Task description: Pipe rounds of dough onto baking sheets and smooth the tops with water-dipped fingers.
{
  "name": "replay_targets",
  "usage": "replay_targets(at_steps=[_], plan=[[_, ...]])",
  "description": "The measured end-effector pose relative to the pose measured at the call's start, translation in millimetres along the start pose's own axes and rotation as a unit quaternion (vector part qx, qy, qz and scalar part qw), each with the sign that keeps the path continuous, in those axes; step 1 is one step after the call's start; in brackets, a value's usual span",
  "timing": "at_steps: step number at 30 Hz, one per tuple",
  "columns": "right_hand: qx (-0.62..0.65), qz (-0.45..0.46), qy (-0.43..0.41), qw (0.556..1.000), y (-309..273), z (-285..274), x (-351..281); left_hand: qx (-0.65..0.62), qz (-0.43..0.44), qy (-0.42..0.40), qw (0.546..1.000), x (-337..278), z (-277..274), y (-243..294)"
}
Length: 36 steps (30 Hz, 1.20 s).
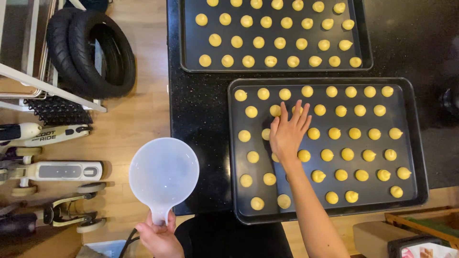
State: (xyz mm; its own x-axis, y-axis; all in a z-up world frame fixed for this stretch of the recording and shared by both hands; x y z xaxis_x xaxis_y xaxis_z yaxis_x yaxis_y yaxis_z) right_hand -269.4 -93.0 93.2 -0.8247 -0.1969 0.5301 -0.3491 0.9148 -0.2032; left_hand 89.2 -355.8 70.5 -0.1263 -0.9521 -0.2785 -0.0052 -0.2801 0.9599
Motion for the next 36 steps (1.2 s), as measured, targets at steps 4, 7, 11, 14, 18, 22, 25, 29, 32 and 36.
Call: replay_targets(at_steps=[4, 7, 11, 14, 18, 22, 25, 29, 32, 36], plan=[[0.053, -0.05, -0.008, 0.997, -52, -3, 1, 0.004, 0.03, -0.073, 0.997, 15, 1, -3], [0.013, -0.091, -0.016, 0.996, -62, 11, -3, 0.027, 0.025, -0.06, 0.997, 19, 5, 12], [-0.009, -0.086, -0.023, 0.996, -56, 8, -5, 0.021, 0.018, -0.049, 0.998, 18, 3, 17], [0.022, -0.054, -0.017, 0.998, -54, -12, -13, 0.015, 0.012, -0.038, 0.999, 19, 2, 15], [0.051, -0.027, -0.065, 0.996, -69, -29, -46, 0.017, -0.001, -0.051, 0.999, 22, -1, 5], [0.032, -0.045, -0.102, 0.993, -86, -29, -65, 0.021, 0.007, -0.088, 0.996, 16, 14, 21], [0.033, -0.029, -0.09, 0.995, -85, -29, -63, 0.017, 0.015, -0.109, 0.994, 15, 15, 15], [0.025, -0.021, -0.081, 0.996, -80, -35, -60, 0.021, 0.011, -0.112, 0.993, 9, 18, 15], [0.084, 0.032, -0.058, 0.994, -84, -73, -47, 0.011, 0.014, -0.11, 0.994, 6, 10, -2], [0.292, 0.037, -0.034, 0.955, -131, -159, -26, 0.079, -0.01, -0.096, 0.992, -9, 10, -16]])
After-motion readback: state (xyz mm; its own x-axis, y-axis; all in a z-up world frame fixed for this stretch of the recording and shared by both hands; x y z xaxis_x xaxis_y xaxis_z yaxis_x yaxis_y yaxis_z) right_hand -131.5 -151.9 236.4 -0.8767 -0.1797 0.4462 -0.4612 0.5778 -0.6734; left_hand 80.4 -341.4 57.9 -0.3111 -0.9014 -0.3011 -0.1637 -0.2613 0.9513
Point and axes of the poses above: each hand's wrist, its own x-axis towards the middle knuckle, its own z-axis out of the palm, y = z × x, the point moved 10 cm from there along x, towards the middle knuckle, and after that the axes turned 15 degrees about y, right-handed, at the moved point
